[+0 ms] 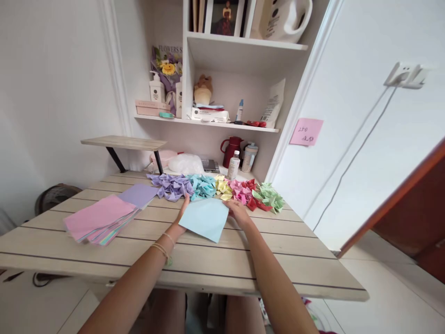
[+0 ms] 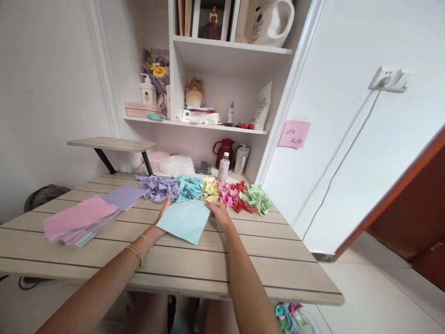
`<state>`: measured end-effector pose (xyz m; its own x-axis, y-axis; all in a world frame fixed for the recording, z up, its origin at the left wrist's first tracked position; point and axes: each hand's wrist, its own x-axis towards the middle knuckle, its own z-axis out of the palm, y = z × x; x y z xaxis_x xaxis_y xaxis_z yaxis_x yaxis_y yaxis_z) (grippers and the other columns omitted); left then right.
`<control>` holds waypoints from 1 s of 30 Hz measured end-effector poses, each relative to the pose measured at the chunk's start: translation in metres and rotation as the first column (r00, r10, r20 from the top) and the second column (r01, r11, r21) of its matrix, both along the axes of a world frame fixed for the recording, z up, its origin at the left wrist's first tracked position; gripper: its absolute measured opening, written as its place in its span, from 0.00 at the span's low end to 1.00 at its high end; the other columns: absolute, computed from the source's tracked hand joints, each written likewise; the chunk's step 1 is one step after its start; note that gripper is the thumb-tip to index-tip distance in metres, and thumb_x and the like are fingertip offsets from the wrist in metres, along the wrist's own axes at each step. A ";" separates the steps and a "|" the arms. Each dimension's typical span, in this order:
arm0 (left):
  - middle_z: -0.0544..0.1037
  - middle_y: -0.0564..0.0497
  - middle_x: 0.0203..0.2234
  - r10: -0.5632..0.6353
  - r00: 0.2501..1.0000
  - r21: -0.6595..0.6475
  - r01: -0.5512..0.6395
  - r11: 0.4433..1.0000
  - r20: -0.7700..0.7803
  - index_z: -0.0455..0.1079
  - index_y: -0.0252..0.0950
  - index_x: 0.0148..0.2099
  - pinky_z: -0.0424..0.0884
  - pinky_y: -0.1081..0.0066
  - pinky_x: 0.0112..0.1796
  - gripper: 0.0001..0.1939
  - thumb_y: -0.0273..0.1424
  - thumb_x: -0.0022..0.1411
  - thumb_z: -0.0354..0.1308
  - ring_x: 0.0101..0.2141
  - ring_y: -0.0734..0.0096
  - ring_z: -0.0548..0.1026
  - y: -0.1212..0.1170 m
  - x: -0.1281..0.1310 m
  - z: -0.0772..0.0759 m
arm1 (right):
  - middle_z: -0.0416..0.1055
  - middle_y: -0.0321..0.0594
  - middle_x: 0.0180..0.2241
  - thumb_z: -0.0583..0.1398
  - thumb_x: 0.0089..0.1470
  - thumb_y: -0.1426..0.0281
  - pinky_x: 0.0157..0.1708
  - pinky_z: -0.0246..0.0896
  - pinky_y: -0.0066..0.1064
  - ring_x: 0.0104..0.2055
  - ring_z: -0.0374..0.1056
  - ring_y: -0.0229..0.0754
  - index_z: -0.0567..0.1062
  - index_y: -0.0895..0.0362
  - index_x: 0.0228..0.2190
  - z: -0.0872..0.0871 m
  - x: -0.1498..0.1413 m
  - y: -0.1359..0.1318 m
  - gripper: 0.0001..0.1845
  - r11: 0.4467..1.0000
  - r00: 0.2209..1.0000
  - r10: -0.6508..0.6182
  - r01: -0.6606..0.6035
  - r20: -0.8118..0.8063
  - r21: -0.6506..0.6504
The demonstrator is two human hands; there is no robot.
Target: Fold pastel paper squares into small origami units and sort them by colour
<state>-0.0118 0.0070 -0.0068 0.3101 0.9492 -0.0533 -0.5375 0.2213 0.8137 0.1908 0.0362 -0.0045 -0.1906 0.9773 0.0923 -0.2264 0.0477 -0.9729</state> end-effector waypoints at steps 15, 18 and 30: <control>0.78 0.47 0.29 0.381 0.881 0.301 -0.296 0.906 -0.279 0.71 0.31 0.41 0.68 0.71 0.31 0.20 0.33 0.43 0.65 0.31 0.65 0.74 -0.002 0.004 -0.006 | 0.72 0.36 0.23 0.66 0.37 0.62 0.22 0.58 0.27 0.24 0.65 0.37 0.75 0.56 0.32 0.003 0.012 0.000 0.18 0.993 0.989 0.115 -0.116 0.089 0.000; 0.77 0.51 0.26 0.412 0.873 0.276 -0.342 0.898 -0.262 0.70 0.33 0.38 0.68 0.73 0.26 0.14 0.30 0.45 0.61 0.26 0.69 0.73 -0.001 0.001 -0.006 | 0.72 0.36 0.23 0.63 0.39 0.64 0.25 0.59 0.27 0.25 0.66 0.38 0.76 0.56 0.32 0.000 0.011 0.001 0.14 0.992 0.992 0.130 -0.130 -0.003 0.012; 0.75 0.49 0.33 0.433 0.888 0.185 -0.405 0.895 -0.152 0.55 0.42 0.50 0.72 0.69 0.29 0.30 0.34 0.46 0.64 0.27 0.70 0.76 0.000 0.001 0.000 | 0.75 0.39 0.31 0.59 0.40 0.73 0.32 0.60 0.29 0.36 0.69 0.41 0.76 0.55 0.41 0.005 0.001 -0.010 0.22 0.948 0.942 0.259 -0.290 0.212 0.130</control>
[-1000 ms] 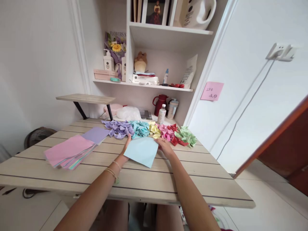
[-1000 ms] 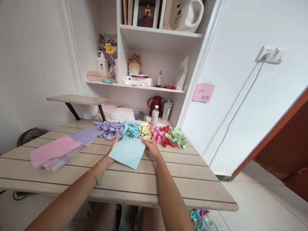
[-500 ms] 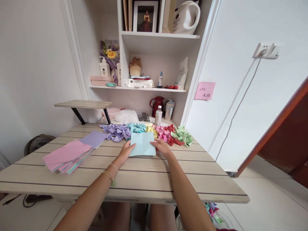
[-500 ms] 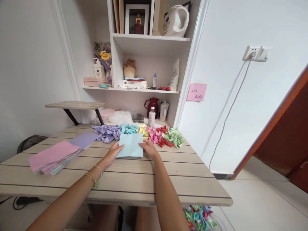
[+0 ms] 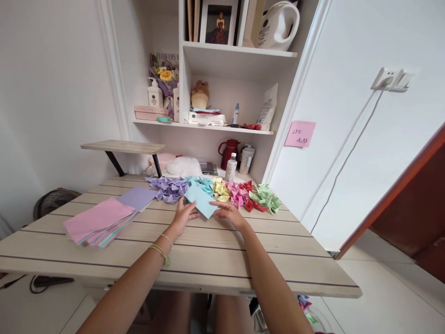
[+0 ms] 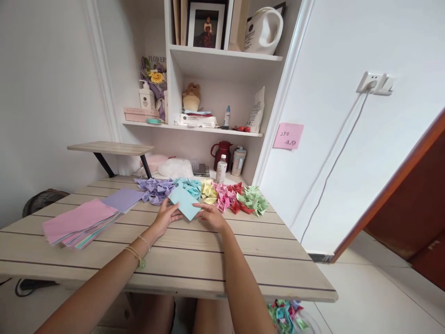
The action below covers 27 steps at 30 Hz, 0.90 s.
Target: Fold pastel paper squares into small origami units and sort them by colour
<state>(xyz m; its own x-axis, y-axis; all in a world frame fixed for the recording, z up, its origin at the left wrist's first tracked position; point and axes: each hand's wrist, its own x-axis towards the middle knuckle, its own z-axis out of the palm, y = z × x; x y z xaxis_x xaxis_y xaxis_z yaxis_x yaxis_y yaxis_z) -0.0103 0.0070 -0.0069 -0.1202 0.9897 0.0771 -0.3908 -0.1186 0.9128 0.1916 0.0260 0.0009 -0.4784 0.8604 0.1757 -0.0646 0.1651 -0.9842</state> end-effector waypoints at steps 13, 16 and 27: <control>0.73 0.55 0.23 -0.093 0.976 -0.030 0.089 0.996 -0.195 0.60 0.36 0.54 0.60 0.78 0.22 0.33 0.30 0.44 0.64 0.20 0.77 0.69 -0.002 -0.001 -0.009 | 0.75 0.39 0.33 0.64 0.39 0.63 0.40 0.61 0.34 0.36 0.68 0.44 0.79 0.55 0.30 0.001 -0.018 -0.012 0.13 0.968 0.982 0.118 -0.147 0.149 0.203; 0.72 0.56 0.21 -0.080 0.977 -0.024 0.077 0.997 -0.196 0.60 0.35 0.54 0.57 0.78 0.21 0.33 0.35 0.45 0.64 0.18 0.79 0.66 0.000 0.001 -0.009 | 0.75 0.38 0.29 0.63 0.40 0.63 0.36 0.61 0.33 0.32 0.67 0.42 0.79 0.54 0.27 -0.002 -0.022 -0.012 0.10 0.970 0.987 -0.001 -0.039 0.162 0.240; 0.77 0.51 0.25 -0.226 0.959 -0.058 0.219 0.974 -0.173 0.59 0.34 0.53 0.61 0.76 0.23 0.37 0.32 0.40 0.69 0.21 0.74 0.71 -0.011 0.005 0.003 | 0.73 0.40 0.31 0.61 0.39 0.69 0.33 0.61 0.32 0.32 0.66 0.41 0.79 0.53 0.25 -0.003 -0.020 0.001 0.07 0.902 0.963 -0.271 0.255 -0.003 0.349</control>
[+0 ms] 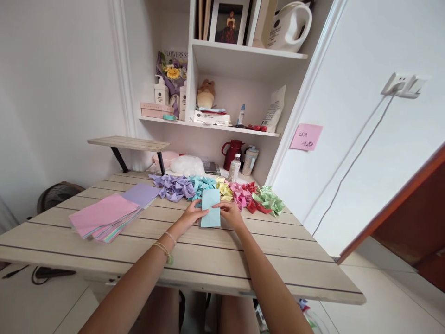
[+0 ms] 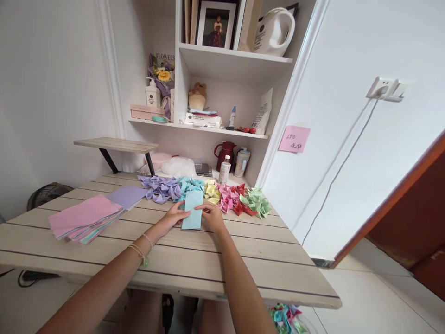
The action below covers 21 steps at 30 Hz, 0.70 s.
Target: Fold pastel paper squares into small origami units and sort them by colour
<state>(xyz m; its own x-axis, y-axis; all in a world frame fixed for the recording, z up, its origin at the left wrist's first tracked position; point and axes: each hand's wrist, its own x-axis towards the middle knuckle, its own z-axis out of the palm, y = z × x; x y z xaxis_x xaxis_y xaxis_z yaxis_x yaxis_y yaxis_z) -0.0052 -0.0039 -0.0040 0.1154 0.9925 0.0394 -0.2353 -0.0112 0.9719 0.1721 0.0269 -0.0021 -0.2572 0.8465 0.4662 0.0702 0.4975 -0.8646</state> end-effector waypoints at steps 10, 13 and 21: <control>0.77 0.48 0.27 0.107 0.994 0.068 -0.105 0.992 -0.022 0.68 0.31 0.43 0.65 0.74 0.28 0.26 0.32 0.40 0.69 0.25 0.71 0.74 0.009 -0.006 -0.010 | 0.73 0.37 0.23 0.65 0.36 0.62 0.28 0.59 0.29 0.27 0.65 0.40 0.78 0.55 0.23 0.001 0.001 -0.008 0.10 0.984 0.971 0.163 -0.146 0.176 -0.106; 0.76 0.49 0.22 -0.002 0.993 0.110 0.015 0.994 -0.119 0.71 0.30 0.34 0.60 0.77 0.22 0.17 0.38 0.45 0.64 0.22 0.71 0.73 0.010 -0.004 -0.011 | 0.69 0.35 0.18 0.64 0.39 0.60 0.25 0.56 0.27 0.23 0.62 0.37 0.75 0.56 0.18 -0.001 0.000 -0.005 0.12 0.997 0.983 0.041 -0.028 0.177 -0.075; 0.78 0.47 0.24 -0.090 0.988 0.136 0.107 0.985 -0.123 0.73 0.30 0.33 0.67 0.72 0.30 0.16 0.34 0.41 0.67 0.27 0.67 0.74 0.008 0.003 -0.015 | 0.66 0.28 0.16 0.65 0.36 0.59 0.21 0.57 0.27 0.19 0.60 0.35 0.69 0.56 0.40 -0.008 -0.011 -0.002 0.28 0.981 0.992 -0.020 -0.005 -0.126 -0.194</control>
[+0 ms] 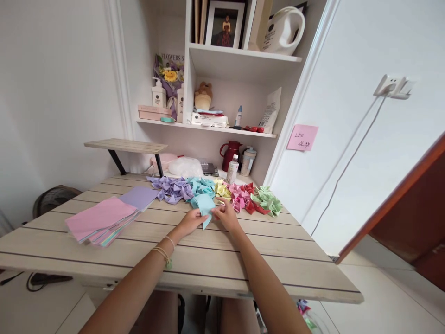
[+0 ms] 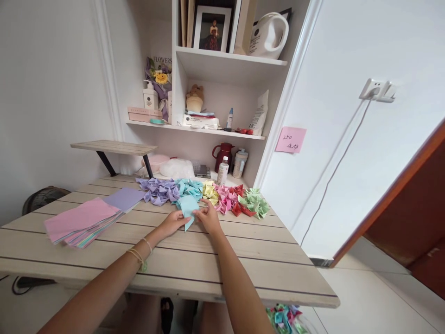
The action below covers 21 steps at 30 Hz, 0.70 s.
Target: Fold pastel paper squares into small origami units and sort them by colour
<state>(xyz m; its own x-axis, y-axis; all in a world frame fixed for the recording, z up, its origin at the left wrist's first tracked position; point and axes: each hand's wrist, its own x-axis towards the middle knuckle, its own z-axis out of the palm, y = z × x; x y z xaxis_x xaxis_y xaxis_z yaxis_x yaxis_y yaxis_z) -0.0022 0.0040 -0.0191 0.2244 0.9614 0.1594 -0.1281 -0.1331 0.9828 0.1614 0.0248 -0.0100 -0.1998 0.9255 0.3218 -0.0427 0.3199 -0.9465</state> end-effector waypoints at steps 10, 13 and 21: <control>0.75 0.51 0.20 0.097 0.994 0.071 -0.093 0.993 -0.051 0.73 0.31 0.30 0.65 0.74 0.28 0.12 0.33 0.42 0.66 0.26 0.70 0.71 0.002 -0.002 0.003 | 0.59 0.27 0.08 0.63 0.38 0.55 0.11 0.43 0.24 0.09 0.50 0.30 0.71 0.57 0.23 0.006 0.004 -0.003 0.18 0.987 0.999 0.024 -0.028 -0.024 -0.158; 0.68 0.56 0.12 0.145 0.979 0.115 -0.129 0.985 -0.142 0.71 0.32 0.22 0.58 0.77 0.21 0.12 0.37 0.46 0.63 0.18 0.76 0.65 0.003 -0.005 0.002 | 0.67 0.30 0.14 0.66 0.35 0.57 0.13 0.52 0.23 0.11 0.57 0.31 0.70 0.56 0.28 0.011 0.002 -0.006 0.19 0.976 0.986 0.086 -0.112 -0.143 -0.189; 0.78 0.48 0.24 0.100 0.994 -0.085 -0.096 0.992 0.043 0.72 0.32 0.35 0.67 0.74 0.25 0.16 0.36 0.45 0.63 0.21 0.71 0.74 0.002 -0.005 0.005 | 0.74 0.40 0.25 0.65 0.36 0.52 0.30 0.65 0.32 0.26 0.70 0.40 0.74 0.57 0.26 0.013 0.002 -0.012 0.22 0.953 0.952 0.233 -0.264 -0.199 -0.151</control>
<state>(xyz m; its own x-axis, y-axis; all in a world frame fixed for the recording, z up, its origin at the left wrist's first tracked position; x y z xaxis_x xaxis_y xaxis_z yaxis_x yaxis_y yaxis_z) -0.0074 0.0055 -0.0136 0.1225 0.9887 0.0862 -0.1652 -0.0653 0.9841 0.1631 0.0127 0.0033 -0.3853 0.8983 0.2114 -0.2711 0.1088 -0.9564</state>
